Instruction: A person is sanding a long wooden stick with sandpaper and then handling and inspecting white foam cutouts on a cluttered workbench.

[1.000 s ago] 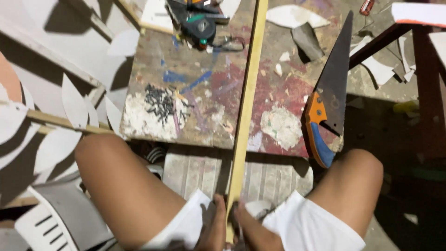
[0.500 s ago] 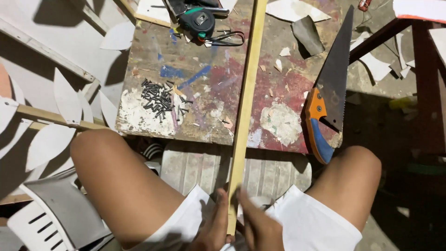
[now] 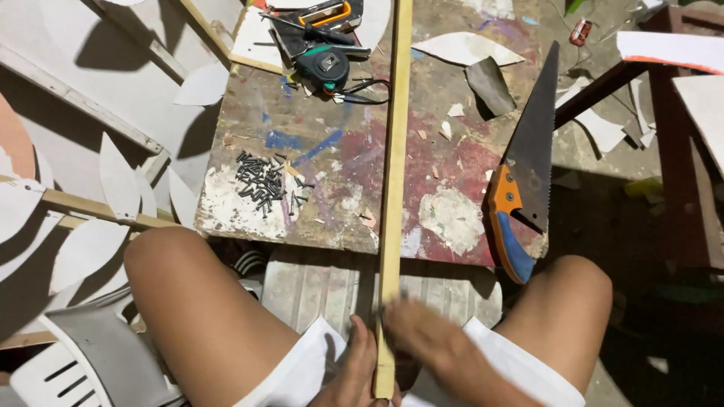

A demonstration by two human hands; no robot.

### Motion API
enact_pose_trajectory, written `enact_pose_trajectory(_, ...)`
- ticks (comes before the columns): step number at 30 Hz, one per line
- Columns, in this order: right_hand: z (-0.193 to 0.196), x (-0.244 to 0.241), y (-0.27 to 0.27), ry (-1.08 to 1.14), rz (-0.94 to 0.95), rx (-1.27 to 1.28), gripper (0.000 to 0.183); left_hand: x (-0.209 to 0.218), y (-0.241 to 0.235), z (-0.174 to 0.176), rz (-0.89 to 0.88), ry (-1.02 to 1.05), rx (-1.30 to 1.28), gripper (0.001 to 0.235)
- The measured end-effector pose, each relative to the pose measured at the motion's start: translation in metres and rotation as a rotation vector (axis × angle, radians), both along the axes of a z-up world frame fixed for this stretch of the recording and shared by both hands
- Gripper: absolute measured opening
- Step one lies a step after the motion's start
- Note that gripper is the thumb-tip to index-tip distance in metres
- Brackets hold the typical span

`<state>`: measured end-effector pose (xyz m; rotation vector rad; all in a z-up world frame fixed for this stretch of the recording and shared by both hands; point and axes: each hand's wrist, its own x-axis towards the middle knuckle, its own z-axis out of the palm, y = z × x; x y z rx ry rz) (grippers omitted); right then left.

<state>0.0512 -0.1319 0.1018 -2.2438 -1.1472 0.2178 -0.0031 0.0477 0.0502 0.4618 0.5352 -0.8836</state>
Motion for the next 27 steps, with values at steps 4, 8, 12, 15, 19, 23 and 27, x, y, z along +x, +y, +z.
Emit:
enact_pose_trajectory(4, -0.003, 0.080, 0.028, -0.307, -0.119, 0.129, 0.042, -0.001, 0.009, 0.003, -0.252, 0.036, 0.233, 0.122)
enact_pose_trajectory(8, -0.012, 0.105, 0.038, -0.310, -0.268, 0.105, 0.035, 0.008, 0.012, 0.038, -0.354, 0.017, 0.402, 0.107)
enact_pose_trajectory(12, -0.124, 0.063, 0.034, -0.172, 0.088, -0.514, 0.019, 0.018, 0.014, 0.089, -0.414, 0.093, 0.617, 0.102)
enact_pose_trajectory(15, 0.010, 0.005, 0.022, -0.120, 0.027, 0.123, 0.046, 0.019, 0.011, 0.101, -0.294, 0.287, 0.760, 0.097)
enact_pose_trajectory(19, 0.030, 0.085, 0.043, 0.123, -0.198, 0.064, 0.018, 0.019, 0.015, 0.118, -0.335, 0.223, 0.786, 0.084)
enact_pose_trajectory(23, -0.004, 0.173, 0.028, -0.281, -0.201, 0.105, 0.052, 0.014, 0.013, 0.113, -0.224, 0.210, 0.720, 0.086)
enact_pose_trajectory(27, -0.004, 0.174, 0.042, -0.265, -0.357, 0.122, 0.040, 0.012, 0.010, 0.093, -0.262, 0.140, 0.738, 0.088)
